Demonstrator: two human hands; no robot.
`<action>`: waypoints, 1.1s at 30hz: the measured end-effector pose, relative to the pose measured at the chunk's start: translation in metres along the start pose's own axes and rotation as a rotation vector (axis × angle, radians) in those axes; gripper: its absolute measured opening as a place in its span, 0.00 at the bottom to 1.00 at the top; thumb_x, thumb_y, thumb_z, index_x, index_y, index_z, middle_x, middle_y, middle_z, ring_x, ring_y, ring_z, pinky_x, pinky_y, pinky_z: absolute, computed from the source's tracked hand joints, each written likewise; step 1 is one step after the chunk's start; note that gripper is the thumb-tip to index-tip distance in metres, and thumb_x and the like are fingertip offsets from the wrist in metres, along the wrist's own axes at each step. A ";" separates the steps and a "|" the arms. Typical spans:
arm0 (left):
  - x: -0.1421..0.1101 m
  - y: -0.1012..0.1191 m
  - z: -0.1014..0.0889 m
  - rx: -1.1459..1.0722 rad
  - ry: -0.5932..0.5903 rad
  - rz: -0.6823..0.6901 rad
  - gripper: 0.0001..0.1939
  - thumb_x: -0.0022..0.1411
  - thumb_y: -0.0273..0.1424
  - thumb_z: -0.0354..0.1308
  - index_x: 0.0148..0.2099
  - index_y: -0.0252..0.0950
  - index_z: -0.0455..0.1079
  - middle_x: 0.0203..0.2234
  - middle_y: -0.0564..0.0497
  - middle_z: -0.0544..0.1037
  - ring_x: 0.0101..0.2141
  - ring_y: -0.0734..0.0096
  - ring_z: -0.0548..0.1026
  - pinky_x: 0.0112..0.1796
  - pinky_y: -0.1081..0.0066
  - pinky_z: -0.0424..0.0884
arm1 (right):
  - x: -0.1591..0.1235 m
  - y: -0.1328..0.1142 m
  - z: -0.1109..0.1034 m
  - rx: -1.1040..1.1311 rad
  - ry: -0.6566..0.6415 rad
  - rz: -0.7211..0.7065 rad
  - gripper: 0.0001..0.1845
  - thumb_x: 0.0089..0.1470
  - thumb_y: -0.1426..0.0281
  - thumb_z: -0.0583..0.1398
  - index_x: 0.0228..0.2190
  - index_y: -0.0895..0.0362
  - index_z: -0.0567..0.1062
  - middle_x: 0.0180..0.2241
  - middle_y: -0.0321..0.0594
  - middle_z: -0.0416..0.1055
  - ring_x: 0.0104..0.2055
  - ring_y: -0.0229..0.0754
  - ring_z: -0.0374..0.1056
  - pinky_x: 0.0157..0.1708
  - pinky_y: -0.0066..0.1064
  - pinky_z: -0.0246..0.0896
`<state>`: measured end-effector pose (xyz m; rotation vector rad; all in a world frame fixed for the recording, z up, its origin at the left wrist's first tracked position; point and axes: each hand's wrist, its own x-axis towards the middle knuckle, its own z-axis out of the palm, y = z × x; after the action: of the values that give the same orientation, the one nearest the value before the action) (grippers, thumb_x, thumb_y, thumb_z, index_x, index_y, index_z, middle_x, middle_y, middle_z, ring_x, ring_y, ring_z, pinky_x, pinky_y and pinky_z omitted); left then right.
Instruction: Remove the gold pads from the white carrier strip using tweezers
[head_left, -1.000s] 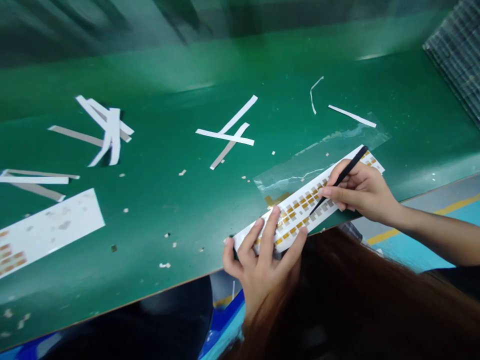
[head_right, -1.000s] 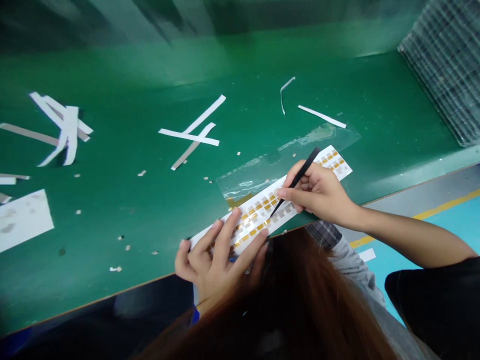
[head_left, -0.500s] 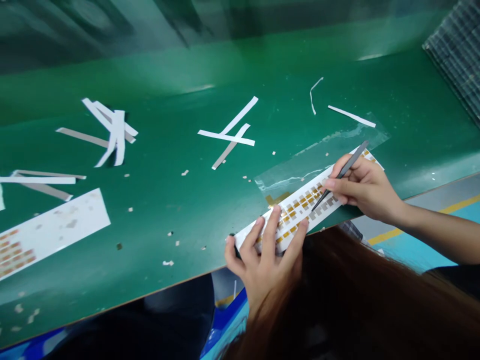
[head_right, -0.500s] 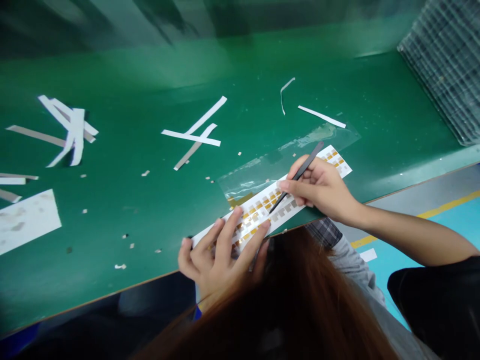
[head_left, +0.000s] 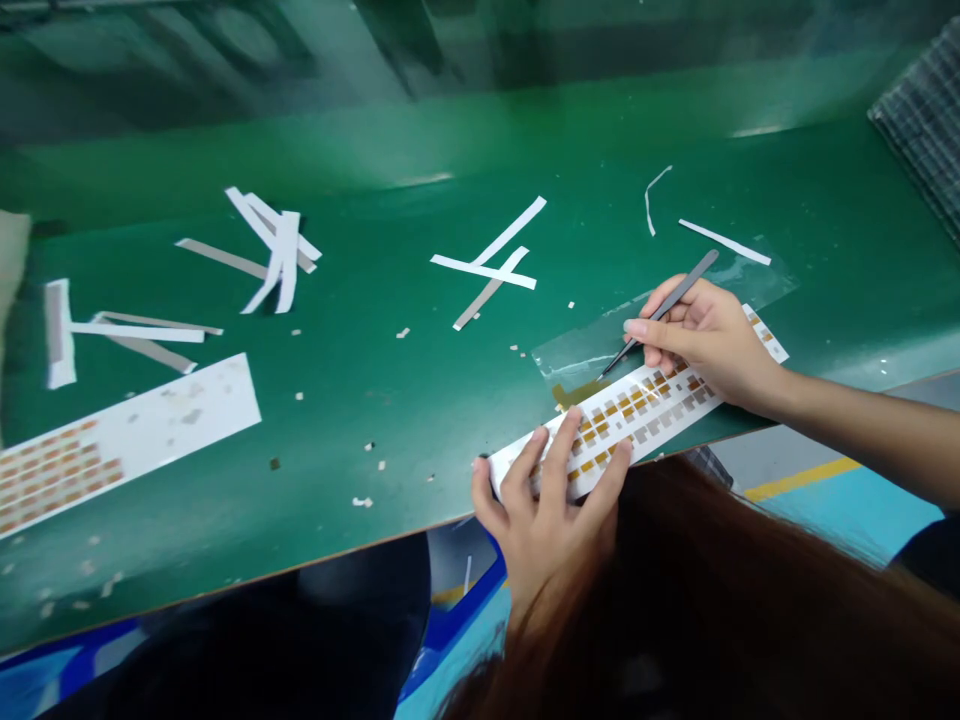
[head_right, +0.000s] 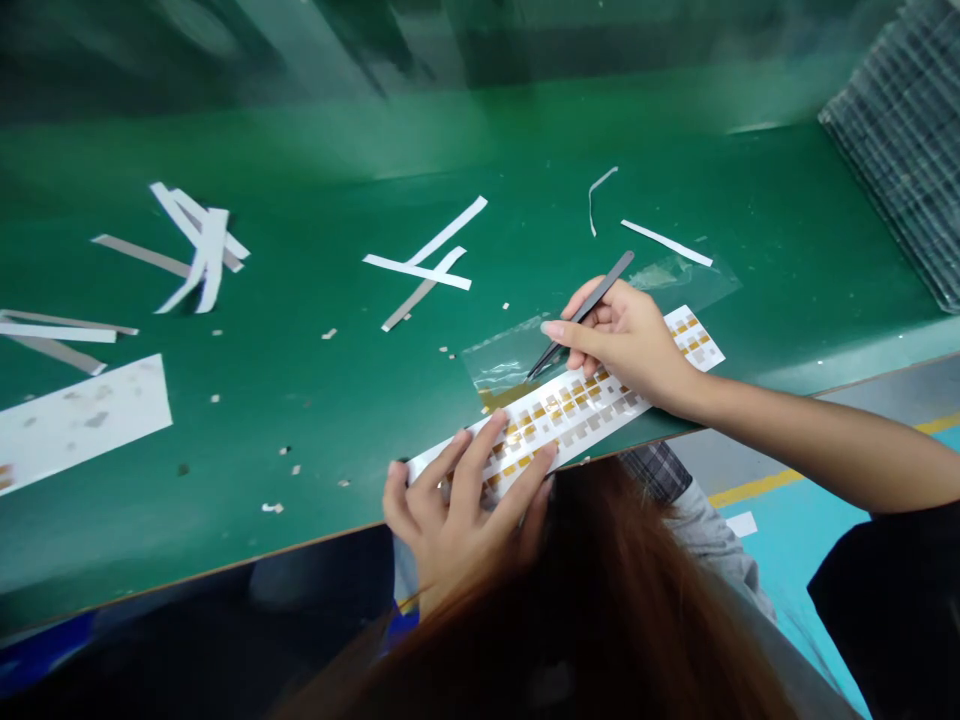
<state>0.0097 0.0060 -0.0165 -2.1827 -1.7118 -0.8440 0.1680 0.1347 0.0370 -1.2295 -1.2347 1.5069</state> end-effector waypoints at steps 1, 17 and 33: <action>0.000 0.000 0.000 -0.005 0.001 -0.006 0.16 0.52 0.33 0.63 0.45 0.53 0.70 0.51 0.49 0.71 0.50 0.57 0.66 0.53 0.44 0.50 | 0.000 0.001 0.000 -0.008 0.001 0.000 0.18 0.40 0.65 0.68 0.27 0.57 0.65 0.16 0.31 0.68 0.15 0.29 0.61 0.14 0.21 0.55; 0.001 0.001 0.002 -0.013 0.021 -0.025 0.15 0.53 0.33 0.62 0.44 0.53 0.71 0.50 0.49 0.72 0.50 0.58 0.67 0.53 0.45 0.51 | -0.002 -0.003 0.001 -0.043 0.027 0.042 0.17 0.39 0.67 0.69 0.27 0.59 0.66 0.15 0.30 0.68 0.14 0.29 0.59 0.13 0.21 0.52; 0.000 0.002 0.000 -0.032 -0.022 -0.048 0.15 0.53 0.32 0.62 0.44 0.53 0.71 0.51 0.49 0.70 0.50 0.57 0.65 0.53 0.45 0.50 | -0.001 0.001 -0.002 -0.051 -0.003 0.017 0.16 0.41 0.66 0.68 0.27 0.58 0.67 0.16 0.31 0.67 0.15 0.29 0.59 0.13 0.22 0.51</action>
<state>0.0116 0.0055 -0.0156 -2.1871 -1.7797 -0.8689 0.1697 0.1343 0.0362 -1.2745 -1.2746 1.4979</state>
